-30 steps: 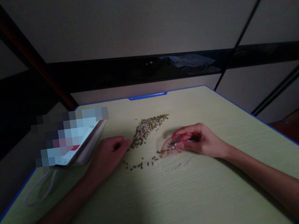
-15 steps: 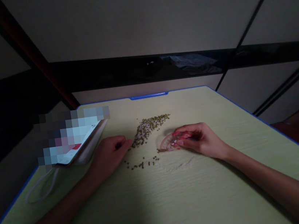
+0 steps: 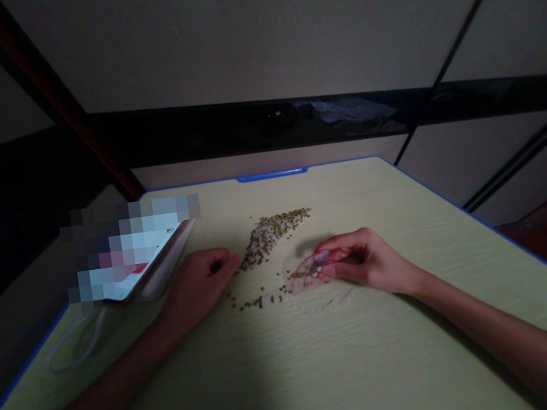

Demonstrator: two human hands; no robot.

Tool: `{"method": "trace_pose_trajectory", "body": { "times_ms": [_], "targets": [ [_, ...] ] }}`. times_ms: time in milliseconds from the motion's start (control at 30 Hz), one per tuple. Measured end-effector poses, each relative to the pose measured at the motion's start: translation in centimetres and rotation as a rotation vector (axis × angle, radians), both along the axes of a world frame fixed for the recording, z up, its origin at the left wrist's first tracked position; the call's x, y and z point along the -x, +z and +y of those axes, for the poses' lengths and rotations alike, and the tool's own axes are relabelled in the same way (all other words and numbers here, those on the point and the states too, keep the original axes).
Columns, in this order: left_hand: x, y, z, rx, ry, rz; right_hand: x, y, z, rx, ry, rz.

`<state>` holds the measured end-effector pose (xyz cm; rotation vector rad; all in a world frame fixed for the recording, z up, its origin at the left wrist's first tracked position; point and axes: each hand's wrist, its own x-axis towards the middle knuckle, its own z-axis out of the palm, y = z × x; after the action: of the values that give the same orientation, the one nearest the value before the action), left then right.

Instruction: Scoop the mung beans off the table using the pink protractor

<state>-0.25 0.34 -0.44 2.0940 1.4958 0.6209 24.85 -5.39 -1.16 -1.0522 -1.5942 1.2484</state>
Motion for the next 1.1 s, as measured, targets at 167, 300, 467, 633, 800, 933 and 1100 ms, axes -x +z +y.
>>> {"method": "trace_pose_trajectory", "body": {
  "times_ms": [167, 300, 467, 633, 800, 933, 1100],
  "targets": [
    [-0.11, 0.14, 0.00, 0.006, 0.009, 0.007, 0.09, 0.01, -0.05, -0.019, 0.010, -0.022],
    [0.04, 0.10, -0.06, 0.005, 0.011, 0.009, 0.08, 0.03, -0.07, -0.023, -0.003, -0.050],
    [-0.02, 0.16, -0.09, -0.002, 0.015, 0.007, -0.29, -0.09, 0.05, -0.043, -0.035, -0.089],
    [-0.20, 0.22, -0.05, 0.006, 0.013, 0.017, -0.31, -0.12, 0.07, -0.033, -0.037, -0.068],
    [-0.15, 0.15, -0.10, 0.002, 0.012, 0.013, 0.04, -0.19, -0.08, -0.038, -0.006, -0.049],
    [-0.14, 0.16, -0.14, 0.008, 0.019, 0.012, -0.19, -0.39, 0.05, -0.050, -0.020, -0.097],
    [-0.11, 0.15, -0.03, 0.003, 0.015, 0.023, -0.63, -0.61, 0.18, -0.069, -0.052, -0.151]
  ]
}}
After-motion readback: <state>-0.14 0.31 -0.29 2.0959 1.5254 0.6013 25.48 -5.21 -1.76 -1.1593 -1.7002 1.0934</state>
